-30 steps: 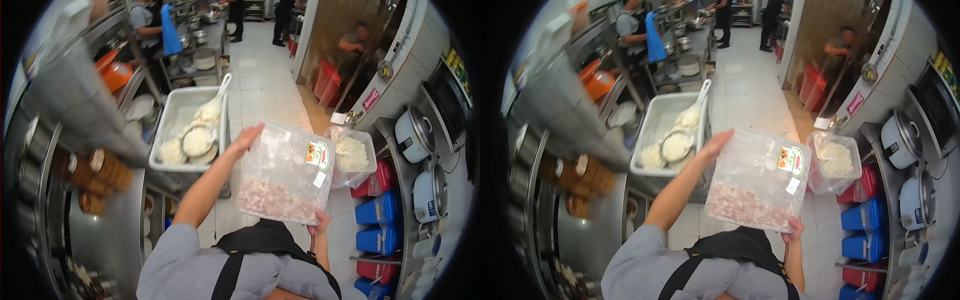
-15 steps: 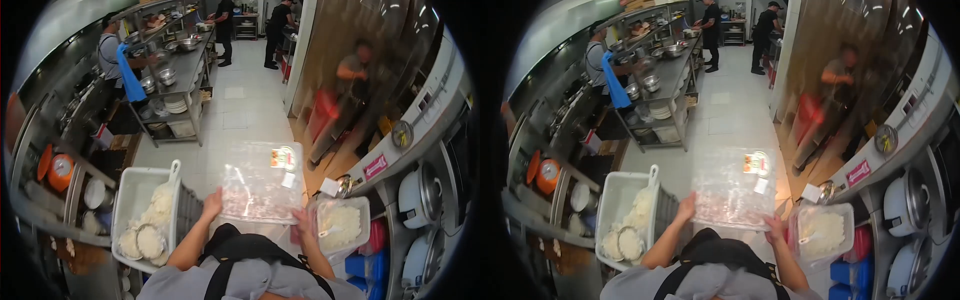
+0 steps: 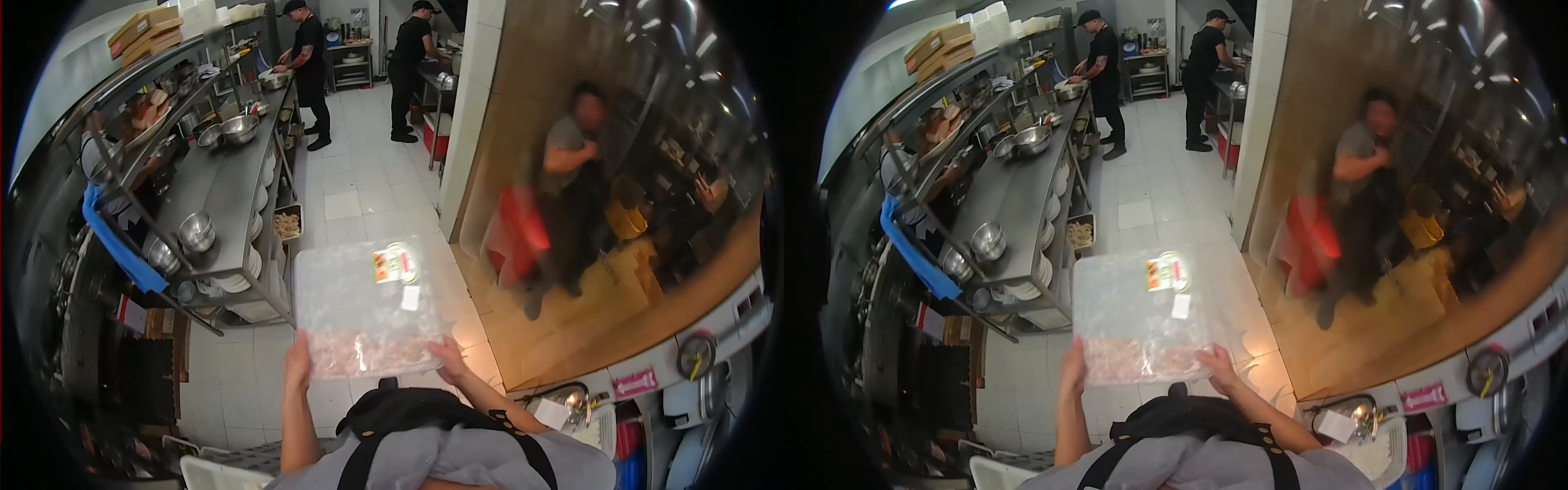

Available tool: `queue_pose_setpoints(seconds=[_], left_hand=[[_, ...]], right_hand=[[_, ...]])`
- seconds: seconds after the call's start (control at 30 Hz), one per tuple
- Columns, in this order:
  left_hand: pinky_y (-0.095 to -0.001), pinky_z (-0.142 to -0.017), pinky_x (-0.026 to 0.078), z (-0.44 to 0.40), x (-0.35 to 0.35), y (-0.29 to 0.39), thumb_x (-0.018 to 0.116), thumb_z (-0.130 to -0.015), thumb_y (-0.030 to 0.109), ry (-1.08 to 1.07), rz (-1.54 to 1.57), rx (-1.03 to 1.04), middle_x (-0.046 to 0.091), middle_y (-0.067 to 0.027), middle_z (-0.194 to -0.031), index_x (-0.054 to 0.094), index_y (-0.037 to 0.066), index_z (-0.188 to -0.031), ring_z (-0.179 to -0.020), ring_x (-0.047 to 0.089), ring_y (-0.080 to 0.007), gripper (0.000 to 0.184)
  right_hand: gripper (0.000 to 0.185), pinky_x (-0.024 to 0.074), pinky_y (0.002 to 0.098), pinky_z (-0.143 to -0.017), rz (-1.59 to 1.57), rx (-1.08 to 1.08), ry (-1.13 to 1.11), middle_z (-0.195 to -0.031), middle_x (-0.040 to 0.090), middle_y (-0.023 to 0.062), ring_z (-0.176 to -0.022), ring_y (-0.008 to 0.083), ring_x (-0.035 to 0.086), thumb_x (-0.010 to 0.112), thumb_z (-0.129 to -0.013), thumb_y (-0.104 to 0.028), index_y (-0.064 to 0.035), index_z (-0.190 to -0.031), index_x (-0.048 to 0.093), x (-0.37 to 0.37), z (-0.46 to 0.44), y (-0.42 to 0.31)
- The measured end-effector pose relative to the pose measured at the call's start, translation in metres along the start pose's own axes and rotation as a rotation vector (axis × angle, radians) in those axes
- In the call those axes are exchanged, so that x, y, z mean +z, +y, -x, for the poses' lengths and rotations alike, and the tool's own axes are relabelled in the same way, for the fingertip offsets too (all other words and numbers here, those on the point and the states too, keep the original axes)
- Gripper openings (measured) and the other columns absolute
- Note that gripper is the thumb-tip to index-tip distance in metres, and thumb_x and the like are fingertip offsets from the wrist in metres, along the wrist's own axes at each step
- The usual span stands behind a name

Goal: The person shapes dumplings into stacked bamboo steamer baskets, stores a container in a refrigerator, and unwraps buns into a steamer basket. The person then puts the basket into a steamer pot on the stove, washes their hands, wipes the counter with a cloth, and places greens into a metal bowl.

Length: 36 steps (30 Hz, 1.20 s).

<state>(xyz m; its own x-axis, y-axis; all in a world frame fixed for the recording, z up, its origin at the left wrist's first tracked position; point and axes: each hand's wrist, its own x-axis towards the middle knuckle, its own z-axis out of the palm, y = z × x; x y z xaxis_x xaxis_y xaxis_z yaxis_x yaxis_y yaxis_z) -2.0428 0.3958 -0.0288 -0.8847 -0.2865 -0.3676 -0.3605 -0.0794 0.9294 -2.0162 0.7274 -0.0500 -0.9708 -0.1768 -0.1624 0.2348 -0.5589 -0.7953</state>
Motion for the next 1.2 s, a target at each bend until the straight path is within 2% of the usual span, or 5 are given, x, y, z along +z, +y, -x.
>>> queue_pose_setpoints(seconds=[0.43,0.77,0.8,0.9,1.2], left_hand=[[-0.0291,-0.062,0.049,-0.408,0.195,0.221,0.062,-0.086,0.037,-0.500,-0.108,0.126,0.059,-0.0024,-0.096,0.057,0.008,-0.111,-0.076,0.060,-0.0117,0.039],[-0.0469,-0.086,0.045,-0.520,0.149,-0.069,0.054,-0.084,0.039,0.131,-1.014,-0.197,0.064,-0.0168,-0.103,0.066,0.006,-0.102,-0.099,0.056,-0.0415,0.039],[-0.0467,-0.081,0.047,-0.482,0.136,-0.087,0.054,-0.082,0.032,-0.096,-1.506,0.652,0.065,-0.0120,-0.100,0.067,0.011,-0.099,-0.095,0.059,-0.0383,0.030],[-0.0476,-0.078,0.047,-0.462,0.147,-0.084,0.054,-0.081,0.031,-0.218,-1.009,-0.414,0.065,-0.0116,-0.098,0.067,0.010,-0.098,-0.089,0.060,-0.0373,0.029],[-0.0476,-0.062,0.047,-0.847,0.223,0.018,0.057,-0.076,0.026,0.079,-0.670,0.250,0.064,-0.0131,-0.081,0.064,0.006,-0.085,-0.066,0.061,-0.0324,0.023]], right_hand=[[0.041,0.0495,0.0365,-0.046,-0.114,-0.199,0.313,-0.098,0.062,0.0161,-0.073,0.0284,0.063,0.052,-0.080,-0.018,0.0020,-0.116,0.047,-0.121,-0.316,-0.144],[0.040,0.0520,0.0347,-0.046,-0.029,-0.034,0.273,-0.096,0.061,0.0149,-0.074,0.0261,0.064,0.055,-0.077,-0.010,0.0021,-0.115,0.047,-0.138,-0.649,-0.242],[0.040,0.0520,0.0347,-0.046,-0.023,-0.035,0.265,-0.096,0.061,0.0149,-0.074,0.0261,0.064,0.055,-0.077,-0.010,0.0021,-0.115,0.047,-0.132,-0.683,-0.253],[0.039,0.0502,0.0353,-0.046,-0.036,-0.014,0.214,-0.096,0.061,0.0144,-0.073,0.0258,0.063,0.055,-0.078,-0.012,0.0018,-0.115,0.048,-0.128,-0.780,-0.270],[0.040,0.0476,0.0355,-0.046,-0.051,0.002,0.112,-0.094,0.061,0.0139,-0.074,0.0259,0.062,0.055,-0.078,-0.014,0.0007,-0.114,0.048,-0.092,-1.086,-0.340]])
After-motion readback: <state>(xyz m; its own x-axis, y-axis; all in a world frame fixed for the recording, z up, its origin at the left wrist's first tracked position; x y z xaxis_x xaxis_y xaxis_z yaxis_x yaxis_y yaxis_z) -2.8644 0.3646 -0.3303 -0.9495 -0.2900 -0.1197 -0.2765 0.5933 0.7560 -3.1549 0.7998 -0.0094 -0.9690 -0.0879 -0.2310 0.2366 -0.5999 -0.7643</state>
